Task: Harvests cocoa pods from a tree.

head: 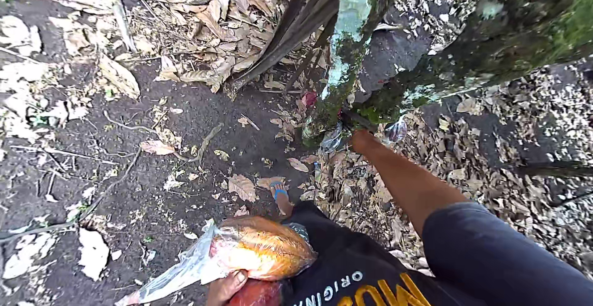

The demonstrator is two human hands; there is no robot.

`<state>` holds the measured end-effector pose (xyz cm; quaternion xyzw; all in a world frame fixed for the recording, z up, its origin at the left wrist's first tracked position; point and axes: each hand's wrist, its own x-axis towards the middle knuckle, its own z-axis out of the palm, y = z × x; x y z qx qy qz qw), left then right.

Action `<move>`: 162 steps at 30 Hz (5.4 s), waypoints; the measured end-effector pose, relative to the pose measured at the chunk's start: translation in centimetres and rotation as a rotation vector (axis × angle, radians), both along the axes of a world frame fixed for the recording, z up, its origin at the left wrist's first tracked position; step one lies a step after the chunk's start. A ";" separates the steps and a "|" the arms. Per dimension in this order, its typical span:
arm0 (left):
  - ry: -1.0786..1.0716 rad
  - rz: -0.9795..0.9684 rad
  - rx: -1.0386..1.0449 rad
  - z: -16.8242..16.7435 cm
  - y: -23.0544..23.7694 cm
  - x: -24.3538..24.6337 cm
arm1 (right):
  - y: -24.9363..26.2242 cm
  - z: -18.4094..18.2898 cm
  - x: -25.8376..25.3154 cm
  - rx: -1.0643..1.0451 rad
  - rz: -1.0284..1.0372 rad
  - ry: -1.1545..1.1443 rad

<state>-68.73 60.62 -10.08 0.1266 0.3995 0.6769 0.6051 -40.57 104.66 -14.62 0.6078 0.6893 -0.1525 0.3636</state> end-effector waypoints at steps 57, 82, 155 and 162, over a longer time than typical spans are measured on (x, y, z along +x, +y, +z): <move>0.192 -0.377 -0.119 4.2 7.7 -3.4 | -13.7 -11.0 3.2 -0.019 -1.841 1.400; 0.156 -0.294 -0.340 7.1 7.9 -2.7 | -16.3 -8.6 16.2 0.248 -0.852 0.568; 0.022 -0.447 -0.710 -0.1 16.4 5.1 | 0.4 -18.7 23.9 -0.125 -0.339 -0.063; -0.018 -0.433 -0.690 0.0 15.7 4.7 | -3.7 -12.6 21.5 -0.026 -0.204 0.103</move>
